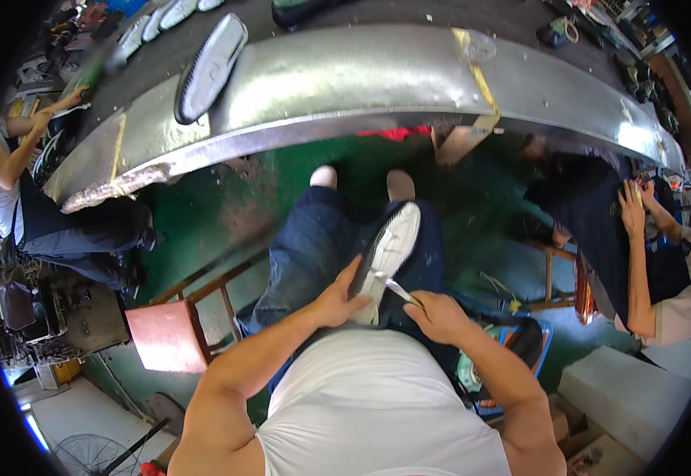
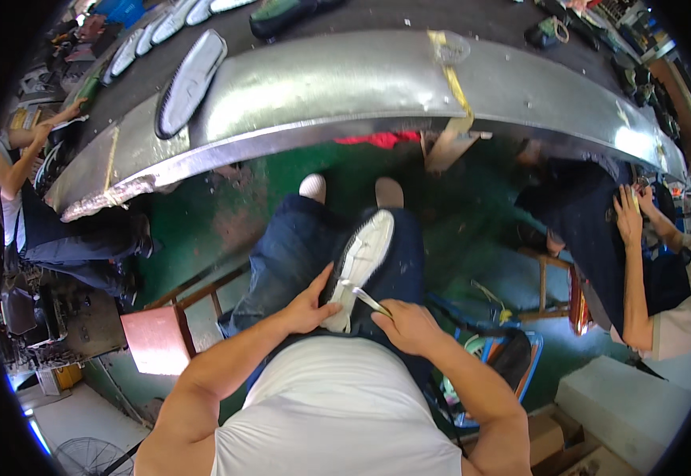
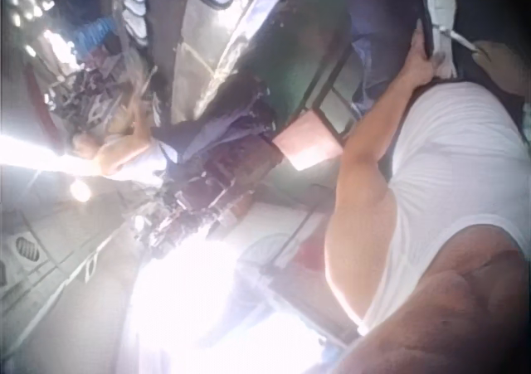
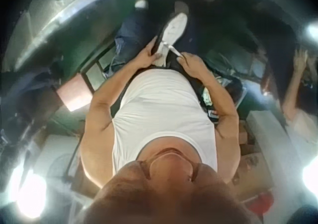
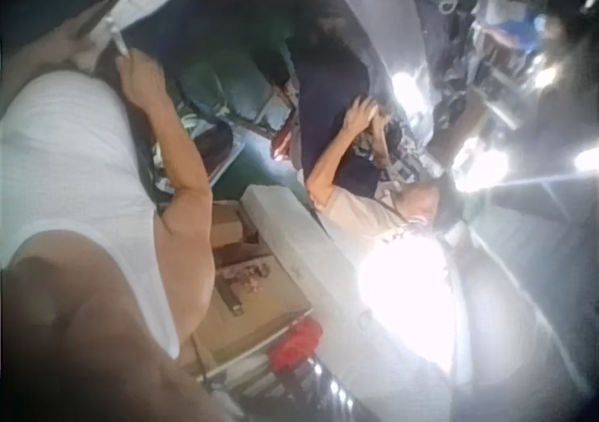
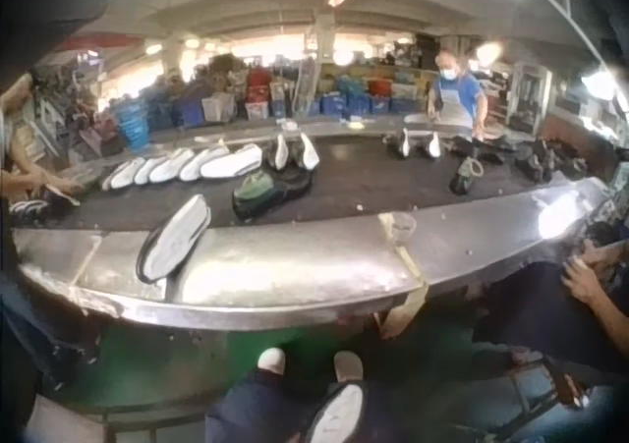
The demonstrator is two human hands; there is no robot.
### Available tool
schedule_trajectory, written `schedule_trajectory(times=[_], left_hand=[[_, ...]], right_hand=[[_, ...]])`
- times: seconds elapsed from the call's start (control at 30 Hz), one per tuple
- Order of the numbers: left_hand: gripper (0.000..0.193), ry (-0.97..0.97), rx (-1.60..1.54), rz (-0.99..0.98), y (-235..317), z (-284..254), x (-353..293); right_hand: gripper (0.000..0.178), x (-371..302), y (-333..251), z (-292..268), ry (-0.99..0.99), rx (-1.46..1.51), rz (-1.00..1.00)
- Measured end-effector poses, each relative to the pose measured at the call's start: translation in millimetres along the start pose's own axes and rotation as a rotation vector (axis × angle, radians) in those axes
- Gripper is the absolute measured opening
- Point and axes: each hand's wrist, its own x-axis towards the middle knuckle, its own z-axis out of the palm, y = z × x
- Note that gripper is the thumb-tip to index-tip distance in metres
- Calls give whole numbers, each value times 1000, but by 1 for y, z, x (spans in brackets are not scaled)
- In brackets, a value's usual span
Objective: Manually applying adhesive and assembling shoe components on a production line.
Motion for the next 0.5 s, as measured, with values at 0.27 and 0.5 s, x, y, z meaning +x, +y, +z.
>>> schedule_trajectory(times=[0.27,0.5], left_hand=[[73,-7,-606,91,122,-57,-15],[69,195,-418,289,318,-149,148]], right_hand=[[40,-13,52,25,229,537,331],[43,0,67,19,137,606,388]])
